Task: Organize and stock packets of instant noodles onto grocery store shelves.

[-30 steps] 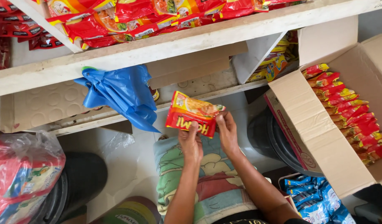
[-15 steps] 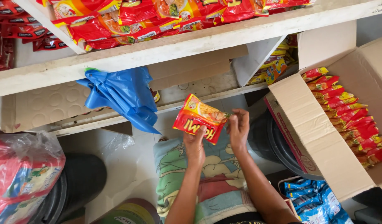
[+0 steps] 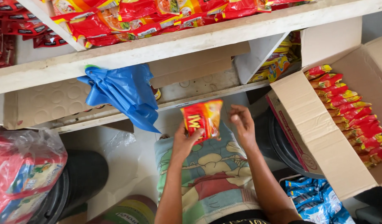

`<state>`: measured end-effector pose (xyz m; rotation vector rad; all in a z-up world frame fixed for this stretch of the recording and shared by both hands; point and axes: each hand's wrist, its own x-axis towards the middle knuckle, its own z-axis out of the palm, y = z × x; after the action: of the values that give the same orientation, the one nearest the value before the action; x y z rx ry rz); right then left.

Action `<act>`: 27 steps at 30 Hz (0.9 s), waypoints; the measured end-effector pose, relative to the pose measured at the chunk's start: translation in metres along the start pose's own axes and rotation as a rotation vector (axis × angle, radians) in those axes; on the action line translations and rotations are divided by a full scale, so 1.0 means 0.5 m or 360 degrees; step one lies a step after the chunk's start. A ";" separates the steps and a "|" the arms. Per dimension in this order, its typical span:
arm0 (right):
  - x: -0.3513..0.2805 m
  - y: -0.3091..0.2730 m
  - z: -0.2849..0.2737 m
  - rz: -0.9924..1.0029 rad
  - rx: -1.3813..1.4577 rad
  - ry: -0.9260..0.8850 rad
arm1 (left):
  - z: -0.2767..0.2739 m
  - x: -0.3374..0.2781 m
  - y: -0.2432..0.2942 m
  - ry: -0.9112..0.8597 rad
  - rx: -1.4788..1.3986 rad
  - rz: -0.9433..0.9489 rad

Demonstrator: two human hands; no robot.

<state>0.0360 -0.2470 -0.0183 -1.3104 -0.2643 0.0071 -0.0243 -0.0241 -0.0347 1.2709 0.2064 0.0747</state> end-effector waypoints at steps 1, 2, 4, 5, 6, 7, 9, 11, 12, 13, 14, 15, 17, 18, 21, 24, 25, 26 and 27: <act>0.007 -0.015 0.012 -0.0236 -0.0119 -0.0026 | -0.006 0.003 -0.011 -0.0120 0.0273 -0.0052; 0.018 -0.054 0.025 -0.0239 -0.0122 -0.0020 | -0.002 0.004 0.007 -0.0127 0.0272 -0.0052; 0.037 -0.129 0.052 -0.0419 -0.0934 -0.0219 | 0.005 0.003 0.042 -0.0498 0.0328 -0.0064; 0.029 -0.084 0.027 -0.0417 -0.0934 -0.0222 | 0.010 0.004 0.059 -0.0495 0.0326 -0.0066; 0.022 -0.040 0.002 -0.0014 -0.0735 -0.0290 | 0.015 0.005 0.076 -0.0433 0.0348 -0.0164; 0.020 0.007 -0.019 0.0377 -0.0523 -0.0364 | 0.016 0.009 0.095 -0.0365 0.0373 -0.0254; 0.004 0.031 -0.016 0.0534 -0.0448 -0.0120 | -0.012 0.011 0.028 -0.0201 -0.0170 -0.0276; -0.012 0.060 -0.006 0.0687 -0.0361 0.0120 | -0.028 0.013 -0.028 -0.0039 -0.0707 -0.0278; -0.024 0.077 0.000 0.0658 -0.0154 0.0230 | -0.029 0.012 -0.053 0.0048 -0.0701 -0.0248; -0.038 0.091 0.003 0.0630 0.0048 0.0346 | -0.027 0.010 -0.079 0.0130 -0.0698 -0.0224; -0.042 0.111 0.008 0.0625 0.0055 0.0341 | -0.034 0.015 -0.108 0.0130 -0.0693 -0.0216; -0.051 0.129 0.008 0.0624 0.0053 0.0355 | -0.037 0.016 -0.141 0.0296 -0.0595 -0.0108; -0.061 0.150 0.009 0.0622 0.0049 0.0374 | -0.036 0.019 -0.163 0.0459 -0.0498 -0.0006; -0.062 0.152 0.011 0.0592 -0.0112 0.0303 | -0.032 0.021 -0.151 0.0553 -0.0557 0.0042; -0.058 0.138 0.025 0.0533 -0.0186 0.0157 | -0.029 0.020 -0.131 0.0669 -0.0540 0.0111; -0.062 0.140 0.028 0.0563 -0.0169 0.0048 | -0.038 0.010 -0.144 0.0699 -0.0374 0.0222; -0.059 0.145 0.025 0.0598 -0.0242 0.0014 | -0.040 0.013 -0.152 0.0691 -0.0289 0.0327; -0.065 0.152 0.024 0.0608 -0.0242 0.0015 | -0.032 0.003 -0.131 0.0695 -0.0288 0.0318; -0.067 0.159 0.022 0.0586 -0.0254 0.0048 | -0.022 -0.002 -0.108 0.0762 -0.0076 0.0329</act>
<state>0.0126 -0.2211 -0.0980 -1.5014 0.0055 0.2826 -0.0304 -0.0297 -0.0892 1.2085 0.4804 0.5611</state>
